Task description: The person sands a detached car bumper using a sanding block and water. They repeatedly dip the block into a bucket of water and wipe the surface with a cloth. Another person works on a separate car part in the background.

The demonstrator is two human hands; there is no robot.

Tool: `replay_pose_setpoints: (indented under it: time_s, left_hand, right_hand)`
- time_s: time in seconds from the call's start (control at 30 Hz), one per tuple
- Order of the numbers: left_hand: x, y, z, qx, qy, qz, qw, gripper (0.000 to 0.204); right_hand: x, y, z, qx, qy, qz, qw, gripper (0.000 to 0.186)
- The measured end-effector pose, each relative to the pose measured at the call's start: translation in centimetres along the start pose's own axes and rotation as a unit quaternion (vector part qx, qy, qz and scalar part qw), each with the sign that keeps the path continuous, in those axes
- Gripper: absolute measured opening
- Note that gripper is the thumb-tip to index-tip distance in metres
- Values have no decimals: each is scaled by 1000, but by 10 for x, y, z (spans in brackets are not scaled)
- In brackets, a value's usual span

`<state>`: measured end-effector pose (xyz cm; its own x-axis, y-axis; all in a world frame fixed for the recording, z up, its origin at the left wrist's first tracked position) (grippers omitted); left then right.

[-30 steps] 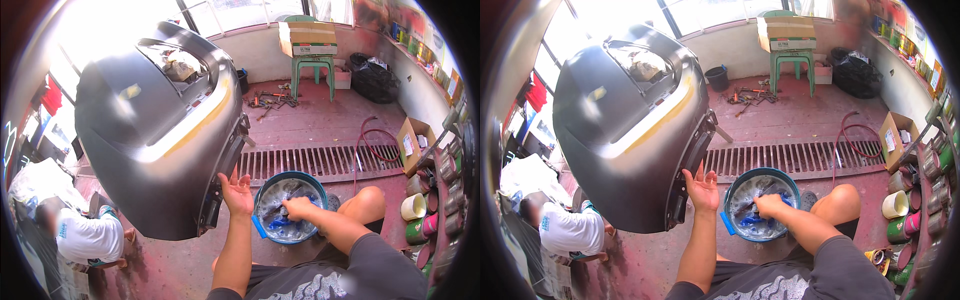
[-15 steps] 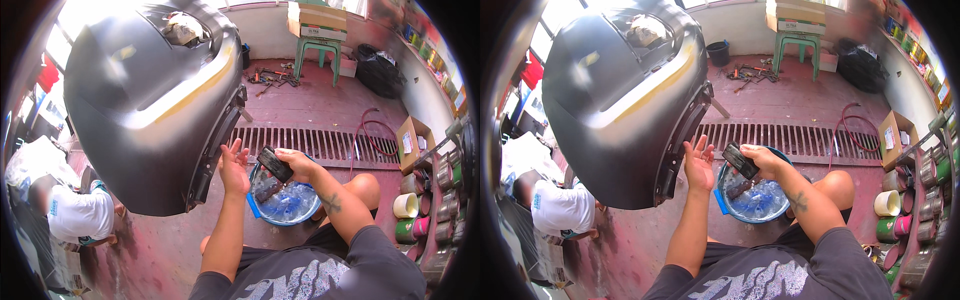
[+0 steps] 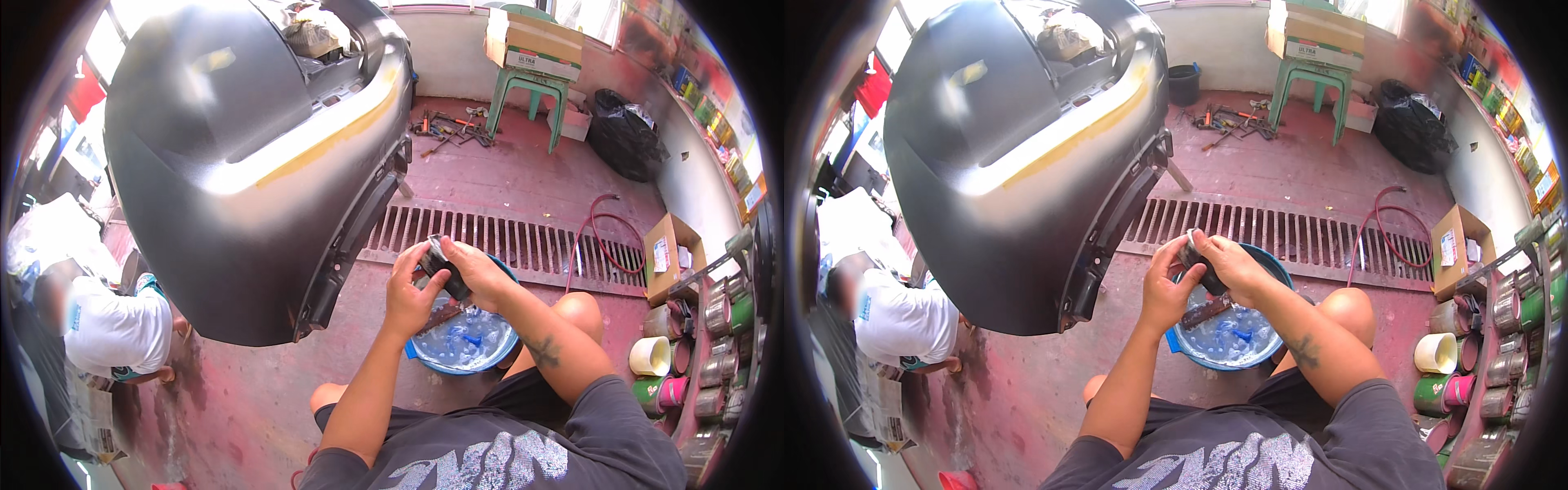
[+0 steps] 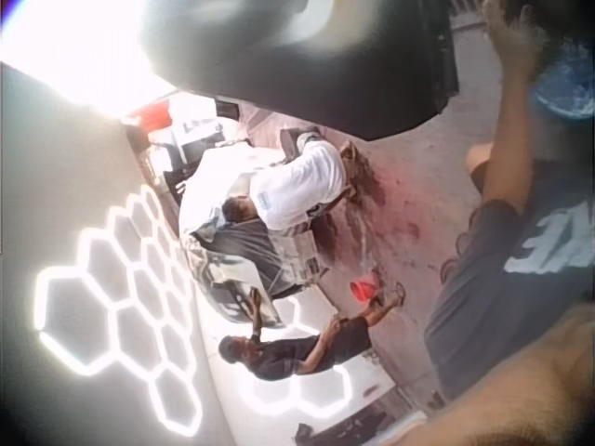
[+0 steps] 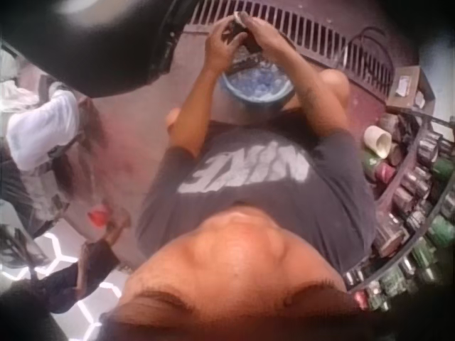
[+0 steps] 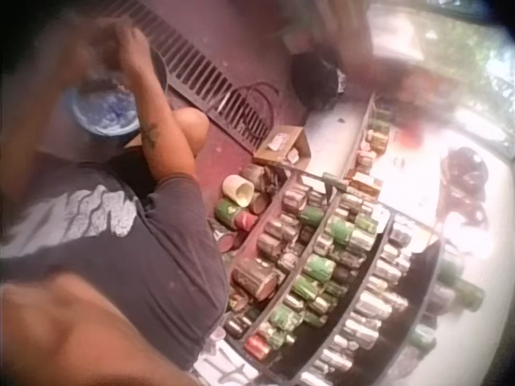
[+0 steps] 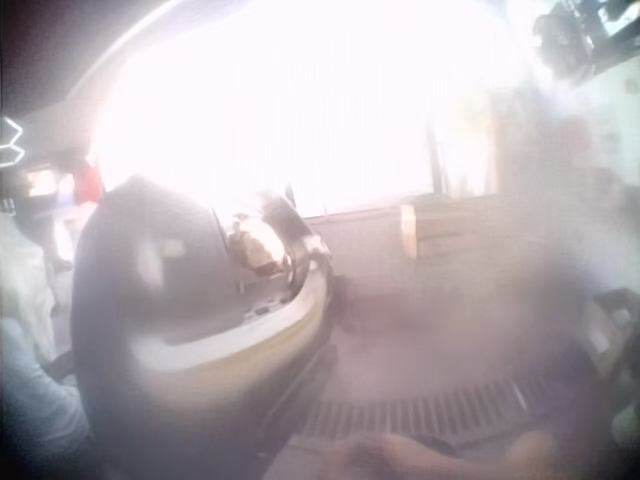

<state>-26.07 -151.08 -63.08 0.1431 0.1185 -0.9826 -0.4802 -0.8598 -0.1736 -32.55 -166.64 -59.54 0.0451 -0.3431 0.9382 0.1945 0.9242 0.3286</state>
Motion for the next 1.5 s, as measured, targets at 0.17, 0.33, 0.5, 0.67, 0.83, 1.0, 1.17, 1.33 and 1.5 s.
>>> replay_pose_setpoints:
  time_s: [0.17, 0.33, 0.5, 0.67, 0.83, 1.0, 1.17, 1.33, 1.5]
  left_hand:
    - [29, -6, -1, -58, -150, 152, 975, 34]
    - [50, -12, 3, -37, -315, 358, 878, 39]
    - [46, -12, 7, 41, -316, 390, 864, 42]
    - [24, -22, -2, 166, -264, 481, 819, 48]
    - [7, -31, -1, 189, -225, 410, 864, 44]
    - [7, -23, 2, 169, -210, 432, 861, 45]
    - [12, -21, 4, 177, -183, 495, 831, 48]
    - [12, -18, 5, 200, -197, 548, 788, 50]
    - [26, -27, 12, 203, -216, 440, 848, 52]
  right_hand:
    - [-12, -1, -14, -21, 8, 161, 987, 58]
    - [1, -16, -5, 4, -68, 462, 884, 64]
    - [19, -16, 3, 12, -214, 494, 843, 52]
    - [28, 5, 10, 79, -359, 538, 759, 72]
    - [23, 0, 7, 116, -410, 569, 703, 70]
    - [20, 7, 6, 119, -394, 565, 716, 68]
    - [21, 11, 5, 131, -384, 540, 737, 66]
    - [22, 9, 3, 145, -388, 543, 730, 66]
    - [6, 6, 3, 142, -375, 545, 736, 63]
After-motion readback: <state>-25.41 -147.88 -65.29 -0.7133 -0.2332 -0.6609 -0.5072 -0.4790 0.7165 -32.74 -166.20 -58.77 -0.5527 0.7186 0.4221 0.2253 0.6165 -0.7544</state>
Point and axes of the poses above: each hand's wrist, its own z-axis away from the middle knuckle, its own y-axis out of the palm, x = y × z, the point moved 2 cm from there along -z, towards the middle knuckle, and after that the axes turned 14 degrees about -y, right-handed, at the moved point
